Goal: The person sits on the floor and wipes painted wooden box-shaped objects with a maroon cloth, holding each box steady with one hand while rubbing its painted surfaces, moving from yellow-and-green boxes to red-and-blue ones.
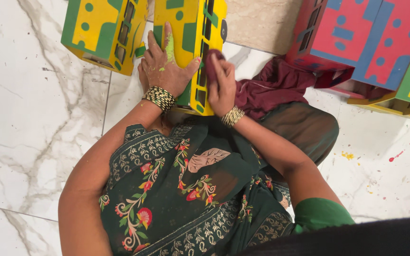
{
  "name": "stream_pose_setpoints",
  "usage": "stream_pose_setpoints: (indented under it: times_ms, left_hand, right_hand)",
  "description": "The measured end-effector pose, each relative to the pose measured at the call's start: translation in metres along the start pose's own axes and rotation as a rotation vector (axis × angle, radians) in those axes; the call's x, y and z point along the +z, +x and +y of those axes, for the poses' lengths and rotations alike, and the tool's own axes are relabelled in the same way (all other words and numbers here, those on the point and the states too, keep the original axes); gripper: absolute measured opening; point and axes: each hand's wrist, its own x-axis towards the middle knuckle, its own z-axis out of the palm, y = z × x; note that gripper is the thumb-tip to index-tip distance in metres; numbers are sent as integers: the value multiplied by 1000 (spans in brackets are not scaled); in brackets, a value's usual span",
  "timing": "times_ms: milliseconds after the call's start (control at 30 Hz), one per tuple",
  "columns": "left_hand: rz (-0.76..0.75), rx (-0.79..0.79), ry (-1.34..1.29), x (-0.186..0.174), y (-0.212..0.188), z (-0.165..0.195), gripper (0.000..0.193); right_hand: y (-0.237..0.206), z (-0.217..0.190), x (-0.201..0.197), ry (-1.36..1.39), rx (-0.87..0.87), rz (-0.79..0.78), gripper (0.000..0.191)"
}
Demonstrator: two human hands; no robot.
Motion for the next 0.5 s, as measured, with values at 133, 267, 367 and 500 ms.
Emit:
stream_pose_setpoints:
  times_ms: [133, 267, 367, 500]
  left_hand:
    - [-6, 11, -8, 0, 1, 4, 114]
    - [-10, 1, 0, -2, 1, 4, 115]
    - [-17, -9, -39, -6, 0, 0, 112]
    - [-13, -10, -30, -7, -1, 1, 113]
  right_hand:
    - [16, 28, -6, 31, 159, 68, 55]
    - [-6, 12, -3, 45, -73, 5, 55]
    - [-12, 3, 5, 32, -153, 14, 63]
    - [15, 21, 2, -33, -44, 27, 59]
